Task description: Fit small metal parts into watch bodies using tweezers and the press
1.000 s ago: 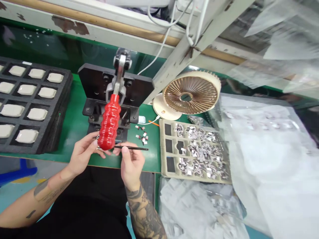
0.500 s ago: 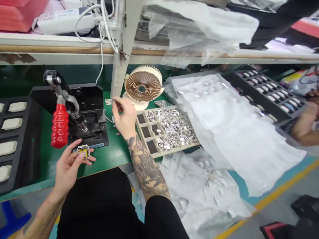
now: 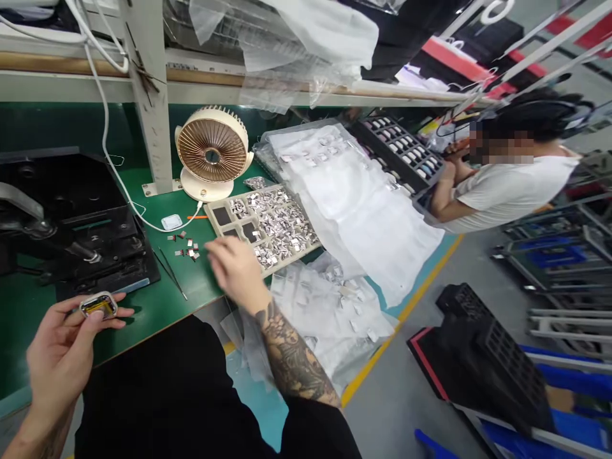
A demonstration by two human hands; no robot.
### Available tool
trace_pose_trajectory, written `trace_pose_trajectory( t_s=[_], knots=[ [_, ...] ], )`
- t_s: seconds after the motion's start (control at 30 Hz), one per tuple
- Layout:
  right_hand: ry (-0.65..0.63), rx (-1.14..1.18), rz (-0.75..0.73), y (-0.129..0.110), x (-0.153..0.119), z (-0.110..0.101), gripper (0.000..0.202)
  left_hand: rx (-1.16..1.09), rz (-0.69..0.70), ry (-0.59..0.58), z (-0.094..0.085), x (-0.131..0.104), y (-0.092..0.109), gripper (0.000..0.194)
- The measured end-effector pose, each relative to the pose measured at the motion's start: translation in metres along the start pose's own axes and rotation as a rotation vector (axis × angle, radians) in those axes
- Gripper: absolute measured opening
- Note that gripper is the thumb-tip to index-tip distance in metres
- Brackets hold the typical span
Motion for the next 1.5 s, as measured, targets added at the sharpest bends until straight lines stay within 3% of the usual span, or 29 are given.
trace_pose_trajectory(
  t_s=[0.07,0.17,0.23,0.33,0.43,0.5,0.6,0.67,0.73,0.83,0.93,1.1,1.3,1.5],
  knots=[
    [-0.029,-0.215,0.103,0.04,0.018,-0.026,0.028,-0.004,0.01,-0.009,0.0,-0.001,-0.001,0.034],
    [-0.291,-0.45,0.173,0.084,0.041,-0.04,0.022,0.014,0.016,-0.027,0.001,-0.001,-0.003,0.035],
    [-0.402,-0.495,0.179,0.097,0.051,-0.037,0.018,0.03,0.023,-0.033,0.001,-0.001,-0.003,0.035],
    [-0.438,-0.498,0.167,0.095,0.058,-0.031,0.021,0.028,0.029,-0.036,0.002,-0.001,-0.002,0.034],
    [-0.381,-0.491,0.166,0.085,0.055,-0.035,0.022,-0.004,0.026,-0.037,0.003,-0.001,-0.001,0.032],
    [-0.202,-0.38,0.171,0.071,0.05,-0.048,0.02,-0.005,0.02,-0.046,0.004,-0.002,-0.003,0.029],
    [0.121,-0.019,0.113,0.039,0.036,-0.061,0.015,0.044,0.032,-0.109,0.006,-0.003,-0.006,0.025],
    [0.199,0.251,0.075,0.012,0.026,-0.049,0.011,0.127,0.064,-0.173,0.008,-0.003,-0.006,0.023],
    [0.138,0.508,0.083,-0.016,0.017,-0.021,0.007,0.229,0.102,-0.224,0.01,-0.002,-0.004,0.02],
    [-0.062,0.785,0.093,-0.06,0.006,0.029,0.01,0.325,0.166,-0.249,0.011,0.0,0.002,0.019],
    [-0.128,0.914,0.089,-0.091,0.002,0.056,0.011,0.351,0.212,-0.244,0.012,0.0,0.006,0.02],
    [-0.133,0.884,0.063,-0.113,0.009,0.064,0.009,0.32,0.215,-0.227,0.012,-0.002,0.006,0.021],
    [-0.113,0.892,0.105,-0.115,0.006,0.067,0.009,0.317,0.211,-0.239,0.013,-0.001,0.007,0.023],
    [-0.103,0.769,-0.033,-0.121,0.001,0.067,0.014,0.303,0.169,-0.273,0.013,-0.002,0.004,0.027]
  ],
)
Point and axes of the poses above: each hand's wrist, its own x-axis towards the middle knuckle, its own z-axis out of the palm, y = z × x, the point moved 6 cm from there along x, towards the middle knuckle, and after that the axes turned 8 degrees about z, right-handed, at the moved point
